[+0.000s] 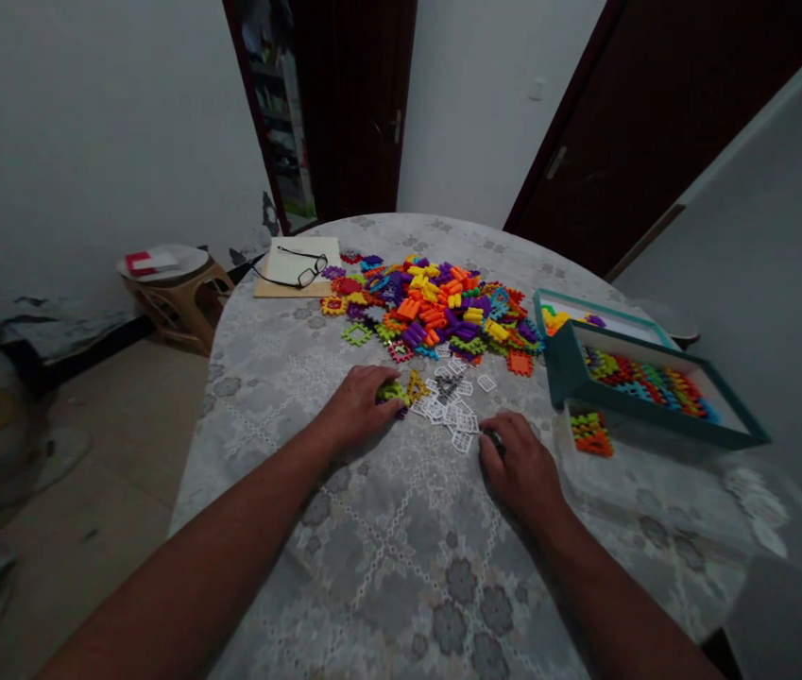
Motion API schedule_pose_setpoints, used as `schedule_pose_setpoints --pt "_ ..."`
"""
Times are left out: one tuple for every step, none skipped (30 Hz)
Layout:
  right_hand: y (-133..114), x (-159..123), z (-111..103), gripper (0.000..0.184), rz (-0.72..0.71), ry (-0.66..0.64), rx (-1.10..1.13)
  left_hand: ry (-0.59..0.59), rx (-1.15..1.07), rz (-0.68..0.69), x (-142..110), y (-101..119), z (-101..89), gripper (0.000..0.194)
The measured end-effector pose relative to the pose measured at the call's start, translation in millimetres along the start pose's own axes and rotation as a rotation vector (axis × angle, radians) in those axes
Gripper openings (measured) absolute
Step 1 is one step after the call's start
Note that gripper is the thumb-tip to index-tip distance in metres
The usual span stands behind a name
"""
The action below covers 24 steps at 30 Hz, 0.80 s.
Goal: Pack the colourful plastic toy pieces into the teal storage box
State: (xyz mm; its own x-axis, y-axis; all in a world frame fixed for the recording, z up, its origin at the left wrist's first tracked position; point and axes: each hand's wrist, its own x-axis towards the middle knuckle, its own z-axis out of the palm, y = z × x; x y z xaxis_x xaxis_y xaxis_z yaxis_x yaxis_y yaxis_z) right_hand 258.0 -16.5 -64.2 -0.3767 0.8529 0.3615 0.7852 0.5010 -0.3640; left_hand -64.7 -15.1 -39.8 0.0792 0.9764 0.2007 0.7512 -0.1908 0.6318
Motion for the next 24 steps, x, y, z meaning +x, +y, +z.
schedule_pose_setpoints --pt "0.2 -0.3 -0.2 0.018 -0.002 0.004 0.0 0.004 0.002 0.006 -1.1 -0.1 0.7 0.043" --pt "0.4 -0.6 -0.3 0.018 -0.003 0.008 0.0 0.006 0.004 0.013 -1.9 -0.3 1.3 0.042" --pt "0.3 -0.9 -0.3 0.018 -0.005 0.012 0.0 0.007 0.007 0.019 -2.4 -0.7 2.0 0.042" --pt "0.0 -1.2 -0.2 0.018 -0.007 0.014 0.001 0.007 0.011 0.025 -2.6 -1.1 2.6 0.043" --pt "-0.4 -1.4 -0.1 0.018 -0.009 0.017 0.002 0.008 0.014 0.032 -2.6 -1.5 3.1 0.045" --pt "-0.9 -1.5 0.0 0.018 -0.011 0.02 0.001 0.009 0.016 0.039 -2.5 -1.9 3.5 0.046" --pt "-1.5 -1.5 0.1 0.018 -0.013 0.025 0.0 0.01 0.017 0.046 -2.4 -2.2 3.6 0.047" --pt "-2.2 -1.5 0.3 0.018 -0.014 0.03 -0.003 0.012 0.014 0.052 -2.2 -2.3 3.6 0.048" --pt "-2.9 -1.4 0.5 0.017 -0.014 0.035 -0.009 0.014 0.008 0.057 -2.1 -2.4 3.4 0.049" --pt "-3.5 -1.3 0.7 0.017 -0.013 0.037 -0.016 0.014 -0.001 0.062 -2.0 -2.3 3.0 0.049" --pt "-4.1 -1.2 1.0 0.017 -0.012 0.038 -0.023 0.015 -0.012 0.068 -2.0 -2.1 2.5 0.05" --pt "-4.7 -1.1 1.3 0.017 -0.011 0.038 -0.027 0.015 -0.027 0.076 -2.0 -2.0 1.9 0.051" --pt "-5.3 -0.9 1.6 0.017 -0.01 0.037 -0.027 0.017 -0.043 0.085 -2.0 -1.9 1.5 0.051" --pt "-5.8 -0.7 1.9 0.017 -0.009 0.037 -0.026 0.019 -0.061 0.092 -1.9 -2.1 1.1 0.052" --pt "-6.3 -0.4 2.2 0.017 -0.009 0.037 -0.023 0.026 -0.078 0.097 -1.9 -2.5 1.0 0.053" --pt "-6.7 -0.1 2.3 0.016 -0.005 0.038 -0.019 0.035 -0.095 0.099 -1.8 -3.2 1.1 0.054" --pt "-7.1 0.3 2.3 0.016 0.001 0.041 -0.015 0.045 -0.113 0.099 -1.7 -4.3 1.3 0.056" --pt "-7.4 0.7 2.0 0.016 0.008 0.044 -0.01 0.055 -0.131 0.098 -1.6 -5.7 1.8 0.058" --pt "-7.8 1.2 1.3 0.016 0.013 0.048 -0.003 0.063 -0.15 0.098 -1.4 -7.3 2.3 0.06" --pt "-8.4 1.8 0.3 0.017 0.016 0.055 0.005 0.068 -0.169 0.097 -1.1 -9.0 2.9 0.061" --pt "-9.3 2.6 -1.1 0.017 0.013 0.06 0.015 0.07 -0.187 0.095 -0.8 -10.6 3.6 0.062" --pt "-10.7 3.7 -2.8 0.018 0.006 0.06 0.022 0.069 -0.201 0.09 -0.3 -12.0 4.1 0.061" --pt "-12.7 5.3 -4.7 0.018 -0.007 0.053 0.029 0.07 -0.21 0.081 0.3 -13.0 4.6 0.061" --pt "-15.3 7.5 -6.6 0.017 -0.025 0.04 0.036 0.07 -0.213 0.068 1.0 -13.6 5.0 0.061"
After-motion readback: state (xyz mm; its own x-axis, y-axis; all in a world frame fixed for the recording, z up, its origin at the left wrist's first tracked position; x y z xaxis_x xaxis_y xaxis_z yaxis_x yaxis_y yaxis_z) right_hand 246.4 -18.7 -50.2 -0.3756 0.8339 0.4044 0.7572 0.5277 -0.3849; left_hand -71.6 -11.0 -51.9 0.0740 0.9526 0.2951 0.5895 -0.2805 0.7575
